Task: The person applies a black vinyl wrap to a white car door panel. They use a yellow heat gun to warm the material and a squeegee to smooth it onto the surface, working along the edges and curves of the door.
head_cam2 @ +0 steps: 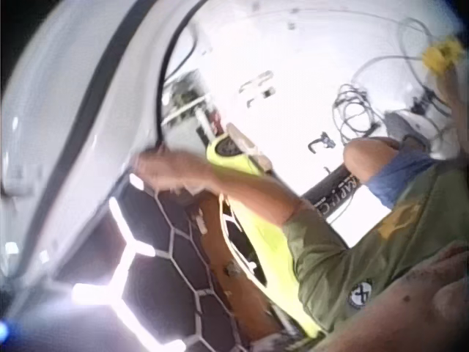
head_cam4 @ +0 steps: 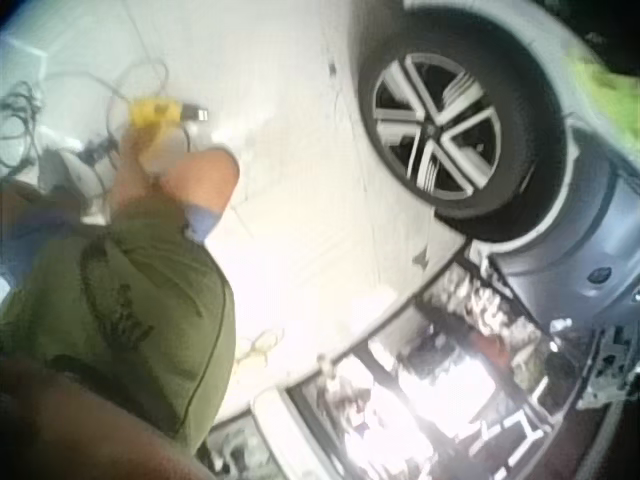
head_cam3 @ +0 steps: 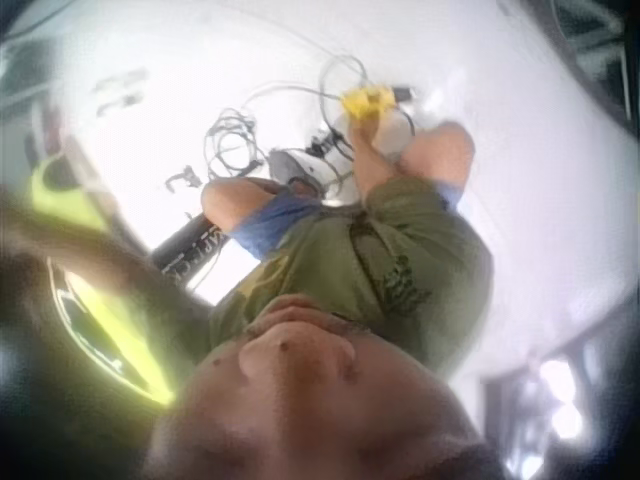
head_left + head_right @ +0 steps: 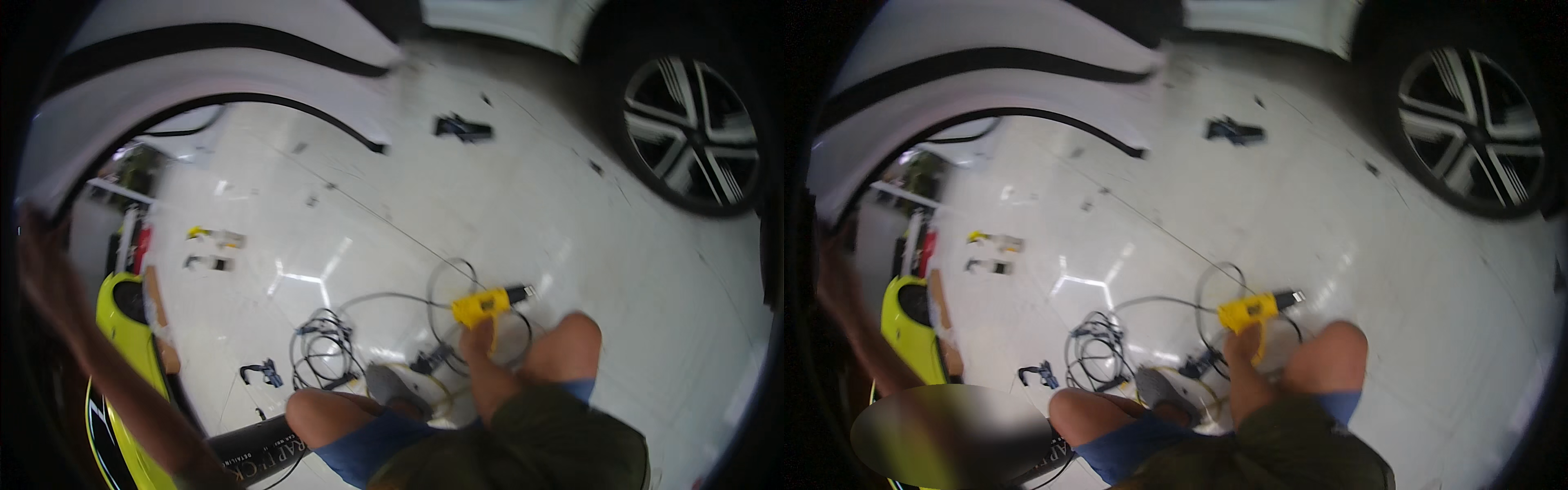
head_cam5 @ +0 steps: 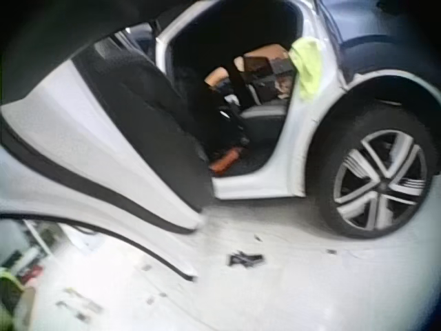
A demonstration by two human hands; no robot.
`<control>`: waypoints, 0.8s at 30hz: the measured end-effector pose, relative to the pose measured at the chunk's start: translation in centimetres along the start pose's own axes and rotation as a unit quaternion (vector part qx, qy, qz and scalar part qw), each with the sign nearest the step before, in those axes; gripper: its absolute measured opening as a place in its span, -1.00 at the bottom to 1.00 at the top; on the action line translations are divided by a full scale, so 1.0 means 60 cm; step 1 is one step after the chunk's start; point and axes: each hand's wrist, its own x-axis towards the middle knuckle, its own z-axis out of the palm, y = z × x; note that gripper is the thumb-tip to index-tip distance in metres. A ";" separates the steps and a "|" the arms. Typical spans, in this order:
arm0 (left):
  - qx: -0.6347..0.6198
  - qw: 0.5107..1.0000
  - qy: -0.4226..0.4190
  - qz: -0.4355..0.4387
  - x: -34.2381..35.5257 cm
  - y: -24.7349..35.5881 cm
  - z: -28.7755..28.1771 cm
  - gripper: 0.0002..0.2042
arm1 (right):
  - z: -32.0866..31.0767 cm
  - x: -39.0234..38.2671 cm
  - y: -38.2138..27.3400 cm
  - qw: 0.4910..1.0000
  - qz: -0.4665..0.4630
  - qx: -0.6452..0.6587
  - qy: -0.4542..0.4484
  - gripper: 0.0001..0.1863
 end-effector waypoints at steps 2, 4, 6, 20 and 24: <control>0.008 0.999 0.023 0.029 -0.053 -0.023 -0.011 -0.73 | -0.068 -0.013 -0.038 0.946 0.048 0.053 -0.317 -0.31; -0.120 0.972 -0.046 -0.196 0.039 0.112 -0.002 -0.76 | 0.041 0.011 0.012 0.966 -0.104 0.041 -0.234 -0.30; -0.260 0.933 -0.019 -0.246 0.030 0.133 -0.025 -0.67 | -0.017 0.020 -0.039 0.921 0.059 0.097 -0.373 -0.24; -0.255 0.938 -0.058 -0.227 0.015 0.158 -0.046 -0.74 | -0.465 0.076 -0.182 0.764 -0.046 0.577 -0.285 -0.73; -0.394 0.882 -0.021 -0.256 0.009 0.150 -0.040 -0.74 | -0.629 0.043 -0.175 0.667 -0.206 0.635 -0.331 -0.71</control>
